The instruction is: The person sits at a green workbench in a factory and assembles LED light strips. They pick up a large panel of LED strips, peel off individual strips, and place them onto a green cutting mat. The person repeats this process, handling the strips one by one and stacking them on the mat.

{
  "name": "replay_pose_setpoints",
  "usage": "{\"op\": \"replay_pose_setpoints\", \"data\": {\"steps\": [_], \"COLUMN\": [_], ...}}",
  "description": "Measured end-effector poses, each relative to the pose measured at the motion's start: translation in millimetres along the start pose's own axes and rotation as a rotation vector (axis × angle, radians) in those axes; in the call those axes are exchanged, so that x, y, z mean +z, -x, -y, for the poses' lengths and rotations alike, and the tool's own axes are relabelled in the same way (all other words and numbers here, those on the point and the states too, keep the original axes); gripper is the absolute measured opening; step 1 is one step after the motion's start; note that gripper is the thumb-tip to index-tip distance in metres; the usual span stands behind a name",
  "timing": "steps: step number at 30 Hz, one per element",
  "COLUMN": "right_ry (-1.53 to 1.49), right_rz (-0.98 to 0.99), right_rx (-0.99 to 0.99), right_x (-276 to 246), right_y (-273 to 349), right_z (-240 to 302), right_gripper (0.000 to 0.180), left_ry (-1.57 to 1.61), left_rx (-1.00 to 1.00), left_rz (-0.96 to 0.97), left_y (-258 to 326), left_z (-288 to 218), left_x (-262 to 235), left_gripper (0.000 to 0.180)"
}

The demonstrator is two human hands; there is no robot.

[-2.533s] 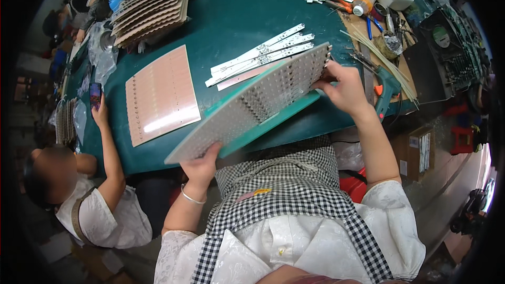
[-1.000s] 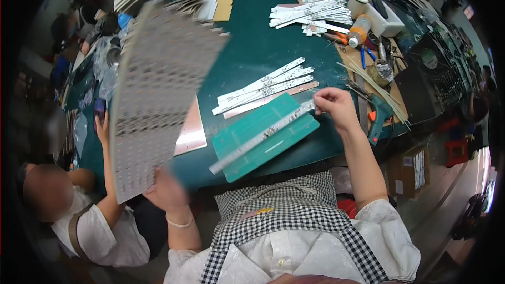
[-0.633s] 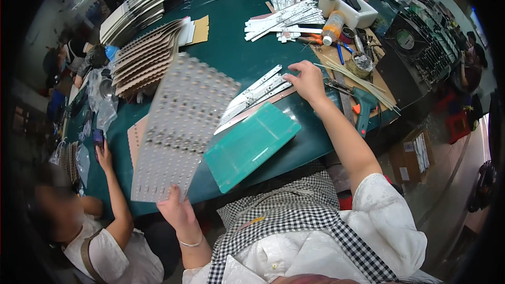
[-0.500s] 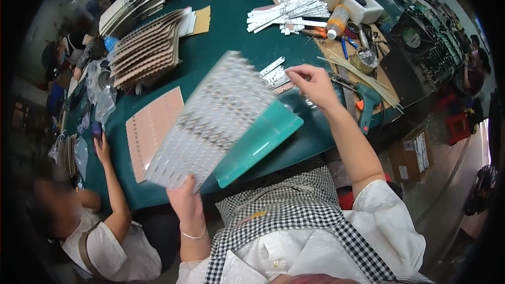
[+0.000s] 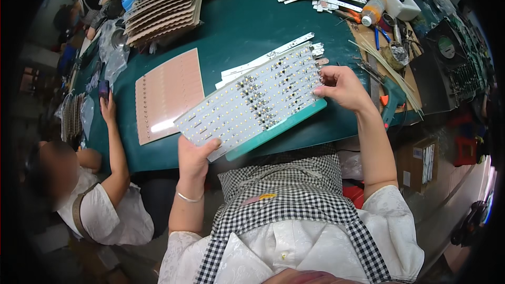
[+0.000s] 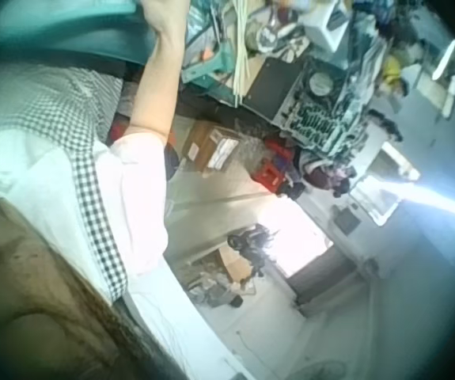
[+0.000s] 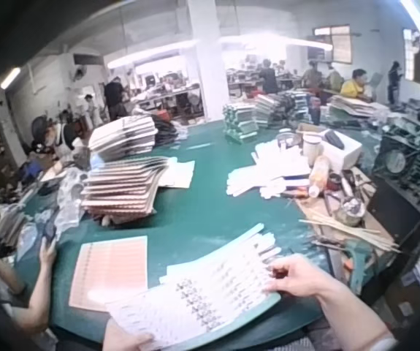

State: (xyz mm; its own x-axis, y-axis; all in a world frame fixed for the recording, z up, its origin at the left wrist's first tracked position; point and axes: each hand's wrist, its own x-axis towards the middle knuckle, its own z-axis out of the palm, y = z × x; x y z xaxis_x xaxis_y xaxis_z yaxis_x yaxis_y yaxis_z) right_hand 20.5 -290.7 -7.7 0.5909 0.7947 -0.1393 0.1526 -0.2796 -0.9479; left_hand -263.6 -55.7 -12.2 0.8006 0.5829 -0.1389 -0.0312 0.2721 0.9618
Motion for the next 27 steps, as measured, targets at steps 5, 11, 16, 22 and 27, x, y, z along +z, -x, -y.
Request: {"op": "replay_pose_setpoints", "data": {"steps": [5, 11, 16, 22, 27], "right_ry": [0.024, 0.171, 0.174, 0.162, 0.220], "right_rz": [0.017, -0.159, -0.155, -0.243, -0.345], "right_rx": [-0.035, -0.117, -0.140, -0.327, -0.494], "right_x": [-7.8, 4.4, 6.8, 10.6, 12.2], "right_y": [1.5, 17.3, 15.5, 20.0, 21.4], "right_z": [-8.0, -7.9, -1.7, -13.3, -28.8], "right_gripper": [0.019, 0.027, 0.025, 0.027, 0.017], "left_ry": [-0.094, -0.138, -0.184, -0.785, -0.765], "left_rx": [0.182, 0.246, 0.329, 0.775, 1.026], "left_rz": [-0.114, -0.118, -0.018, 0.013, 0.193], "left_y": [10.1, 14.0, 14.6, 22.0, 11.4], "left_z": [6.7, 14.7, 16.0, 16.2, 20.4], "left_x": [19.9, 16.8, 12.7, 18.3, 17.0], "left_gripper": [0.044, 0.029, 0.023, 0.018, 0.009]}}
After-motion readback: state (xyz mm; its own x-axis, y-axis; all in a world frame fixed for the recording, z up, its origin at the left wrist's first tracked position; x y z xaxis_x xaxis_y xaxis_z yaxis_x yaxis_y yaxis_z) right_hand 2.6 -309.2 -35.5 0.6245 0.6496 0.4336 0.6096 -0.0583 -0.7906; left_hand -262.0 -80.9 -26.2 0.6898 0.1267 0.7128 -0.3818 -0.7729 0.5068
